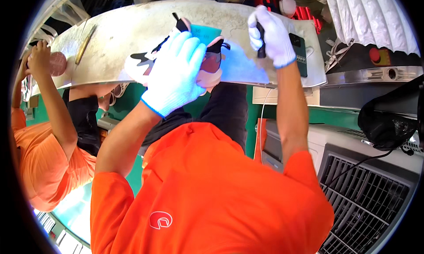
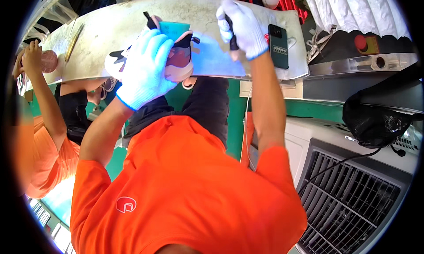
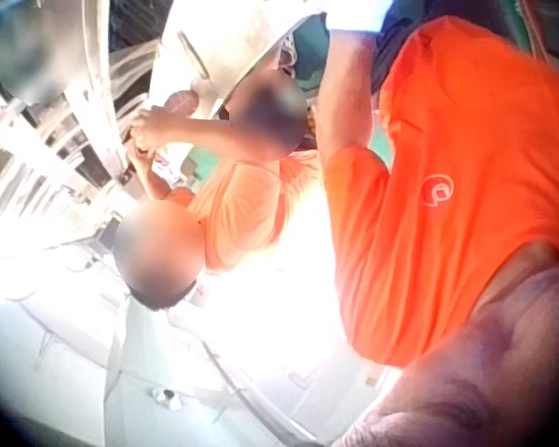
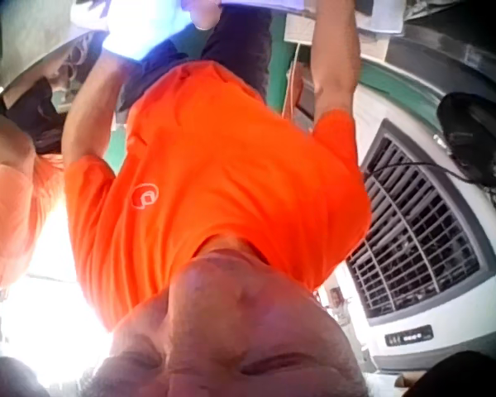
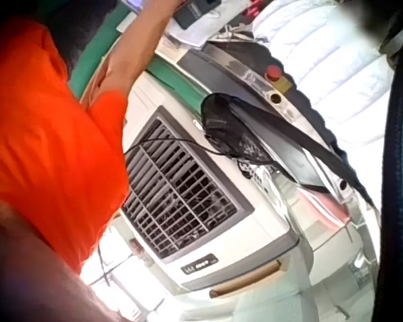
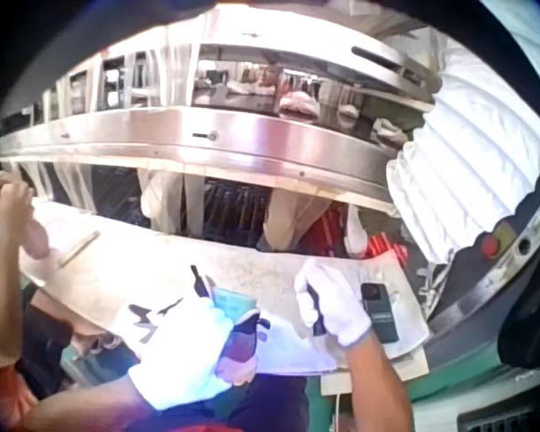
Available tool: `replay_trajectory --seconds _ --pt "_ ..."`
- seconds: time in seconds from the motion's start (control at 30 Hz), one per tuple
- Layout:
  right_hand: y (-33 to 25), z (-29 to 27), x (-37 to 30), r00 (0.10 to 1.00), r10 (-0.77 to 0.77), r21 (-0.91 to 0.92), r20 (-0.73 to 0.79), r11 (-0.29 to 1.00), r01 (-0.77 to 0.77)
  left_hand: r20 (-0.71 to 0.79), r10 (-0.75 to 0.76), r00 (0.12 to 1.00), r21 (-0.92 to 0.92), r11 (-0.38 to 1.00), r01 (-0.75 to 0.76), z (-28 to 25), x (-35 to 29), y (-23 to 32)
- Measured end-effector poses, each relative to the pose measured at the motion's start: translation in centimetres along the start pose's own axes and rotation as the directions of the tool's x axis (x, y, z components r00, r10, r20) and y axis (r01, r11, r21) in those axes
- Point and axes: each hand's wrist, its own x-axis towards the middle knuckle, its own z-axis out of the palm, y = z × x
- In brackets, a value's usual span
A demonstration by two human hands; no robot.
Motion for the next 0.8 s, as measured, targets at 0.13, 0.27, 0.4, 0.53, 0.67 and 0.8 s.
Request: replay_trajectory --seconds 0.13,0.27,0.4,0.53,0.67,0.8 --pt "2.8 1.9 0.2 0.979 -0.201 0.656 -0.02 0.736 0.165 0.026 -0.018 1.0 0.038 0.999 0.017 0.3 -0.2 0.2" --pt "0.0 10.4 -0.2 0.989 0.016 0.83 -0.149 0.545 0.117 0.063 -0.028 0.998 0.069 0.997 0.024 0.3 -0.2 0.0" --pt "1.3 10.3 0.4 0.993 -0.12 0.74 -0.013 0.667 0.09 0.053 -0.027 0.998 0.07 0.997 0.024 0.3 0.0 0.1" --pt "1.9 7.9 2.3 0.929 -0.171 0.799 0.329 0.575 -0.177 0.103 -0.075 0.992 -0.005 0.997 0.076 0.6 0.3 -0.4" --pt "-0.7 7.4 1.6 0.89 -0.151 0.396 0.429 0.918 -0.035 0.1 -0.085 0.991 -0.007 0.996 0.086 0.4 0.4 -0.4" --pt "2.4 2.0 1.7 0.99 0.069 -0.002 0.122 0.998 -0.069 0.055 -0.091 0.994 0.015 0.996 0.091 0.1 0.2 0.2"
